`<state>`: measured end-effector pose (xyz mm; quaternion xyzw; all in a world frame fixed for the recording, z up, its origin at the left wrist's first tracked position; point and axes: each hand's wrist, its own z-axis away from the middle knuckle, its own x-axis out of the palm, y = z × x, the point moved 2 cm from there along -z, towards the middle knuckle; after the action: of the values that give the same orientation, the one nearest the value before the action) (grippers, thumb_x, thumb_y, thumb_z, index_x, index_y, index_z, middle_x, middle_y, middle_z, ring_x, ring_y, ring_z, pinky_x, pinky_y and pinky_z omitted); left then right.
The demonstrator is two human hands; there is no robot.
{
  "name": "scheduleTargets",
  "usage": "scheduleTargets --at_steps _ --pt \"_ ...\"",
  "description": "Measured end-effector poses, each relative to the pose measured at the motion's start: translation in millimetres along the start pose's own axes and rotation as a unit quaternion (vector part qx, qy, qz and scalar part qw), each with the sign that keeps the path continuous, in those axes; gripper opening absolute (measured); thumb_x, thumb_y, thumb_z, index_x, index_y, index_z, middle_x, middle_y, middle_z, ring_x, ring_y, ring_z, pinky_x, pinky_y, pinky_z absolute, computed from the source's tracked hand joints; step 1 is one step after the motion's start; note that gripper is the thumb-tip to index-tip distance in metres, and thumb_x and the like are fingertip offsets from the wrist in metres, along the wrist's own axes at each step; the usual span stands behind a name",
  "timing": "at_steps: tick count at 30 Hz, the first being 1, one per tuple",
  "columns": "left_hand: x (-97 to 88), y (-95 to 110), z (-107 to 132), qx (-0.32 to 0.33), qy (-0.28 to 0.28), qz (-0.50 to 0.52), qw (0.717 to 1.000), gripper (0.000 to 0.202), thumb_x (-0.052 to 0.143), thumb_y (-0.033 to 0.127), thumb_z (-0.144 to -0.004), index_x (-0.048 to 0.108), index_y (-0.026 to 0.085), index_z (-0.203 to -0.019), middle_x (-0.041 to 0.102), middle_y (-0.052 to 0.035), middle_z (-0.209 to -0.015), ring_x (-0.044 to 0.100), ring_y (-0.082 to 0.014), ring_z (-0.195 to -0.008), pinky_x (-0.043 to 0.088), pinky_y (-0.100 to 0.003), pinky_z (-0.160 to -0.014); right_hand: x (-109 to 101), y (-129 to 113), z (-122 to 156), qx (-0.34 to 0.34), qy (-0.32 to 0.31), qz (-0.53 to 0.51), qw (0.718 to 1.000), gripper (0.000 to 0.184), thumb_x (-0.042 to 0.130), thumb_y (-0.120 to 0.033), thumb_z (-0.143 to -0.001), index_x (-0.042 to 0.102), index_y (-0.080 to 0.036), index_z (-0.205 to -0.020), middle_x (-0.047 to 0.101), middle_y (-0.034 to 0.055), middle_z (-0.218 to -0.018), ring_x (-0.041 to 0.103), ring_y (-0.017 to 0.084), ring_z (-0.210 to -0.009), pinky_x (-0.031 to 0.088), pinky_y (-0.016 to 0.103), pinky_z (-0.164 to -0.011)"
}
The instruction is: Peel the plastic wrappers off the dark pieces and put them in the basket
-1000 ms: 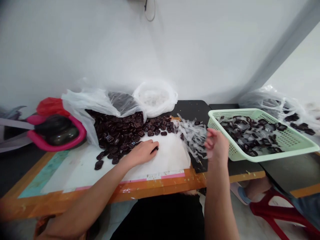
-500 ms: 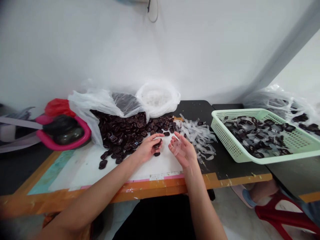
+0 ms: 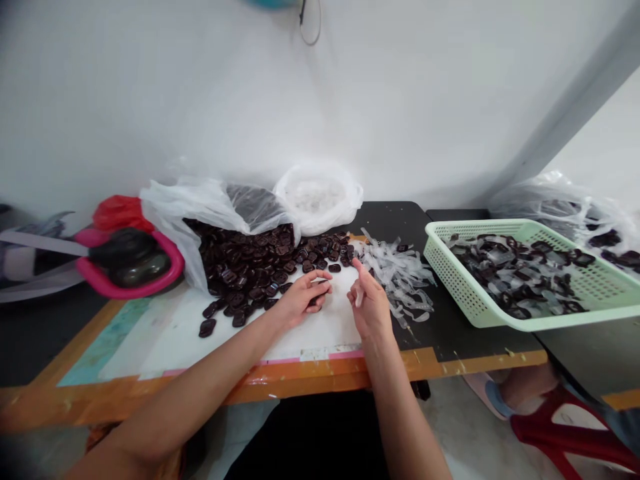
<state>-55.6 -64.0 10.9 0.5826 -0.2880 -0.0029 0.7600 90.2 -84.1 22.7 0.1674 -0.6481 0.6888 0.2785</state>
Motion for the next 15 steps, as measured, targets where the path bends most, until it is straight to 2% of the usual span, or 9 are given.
scheduleTargets --at_steps 3,5,7,9,11,15 --pt "0.8 0.6 -0.3 0.001 -0.011 0.011 1.0 0.024 0.065 0.029 -0.073 0.056 0.017 -0.091 0.054 -0.0012 -0.08 0.043 -0.0034 -0.048 0.019 -0.014 -0.036 1.2 0.5 2.7 -0.033 0.005 0.031 0.999 0.048 0.067 -0.036 -0.075 0.056 -0.021 -0.119 0.037 -0.0086 -0.054 0.03 0.006 -0.045 0.027 0.018 -0.045" --pt "2.1 1.4 0.4 -0.008 -0.028 0.003 1.0 0.02 0.062 0.029 -0.074 0.059 0.015 -0.087 0.053 -0.0016 -0.079 0.042 -0.0034 -0.047 0.018 -0.015 -0.035 1.5 -0.3 5.4 -0.089 0.032 0.084 0.992 0.044 0.065 -0.035 -0.077 0.054 -0.023 -0.117 0.047 -0.0065 -0.059 0.034 0.006 -0.047 0.025 0.018 -0.044" --pt "3.9 2.6 2.1 -0.022 -0.034 -0.008 0.999 0.024 0.059 0.035 -0.076 0.062 0.012 -0.084 0.053 -0.0022 -0.075 0.039 -0.0033 -0.044 0.015 -0.016 -0.034 2.5 -0.5 9.0 -0.151 0.066 0.151 0.975 0.033 0.064 -0.034 -0.078 0.054 -0.022 -0.107 0.054 -0.0047 -0.063 0.038 0.006 -0.048 0.026 0.018 -0.045" --pt "5.9 4.3 4.2 -0.03 -0.032 -0.008 0.999 0.037 0.054 0.047 -0.079 0.063 0.011 -0.083 0.052 -0.002 -0.069 0.036 -0.0037 -0.042 0.013 -0.018 -0.034 4.8 0.5 12.8 -0.2 0.08 0.209 0.954 0.023 0.065 -0.033 -0.078 0.052 -0.02 -0.092 0.058 -0.0033 -0.065 0.044 0.008 -0.051 0.031 0.019 -0.048" --pt "7.7 5.9 6.0 -0.026 -0.031 -0.013 0.999 0.046 0.053 0.056 -0.078 0.062 0.012 -0.083 0.048 0.0008 -0.06 0.032 -0.0039 -0.04 0.012 -0.019 -0.034 7.8 2.3 16.3 -0.23 0.086 0.262 0.933 0.022 0.066 -0.033 -0.077 0.05 -0.019 -0.08 0.058 -0.0024 -0.064 0.049 0.009 -0.054 0.036 0.02 -0.051" --pt "8.5 6.6 7.4 0.016 -0.033 -0.093 0.995 0.039 0.061 0.052 -0.076 0.06 0.013 -0.079 0.038 0.0059 -0.05 0.026 -0.0039 -0.039 0.013 -0.019 -0.037 11.6 3.5 21.9 -0.252 0.113 0.369 0.887 0.024 0.066 -0.036 -0.076 0.051 -0.018 -0.07 0.057 -0.0007 -0.062 0.05 0.011 -0.052 0.04 0.022 -0.051"
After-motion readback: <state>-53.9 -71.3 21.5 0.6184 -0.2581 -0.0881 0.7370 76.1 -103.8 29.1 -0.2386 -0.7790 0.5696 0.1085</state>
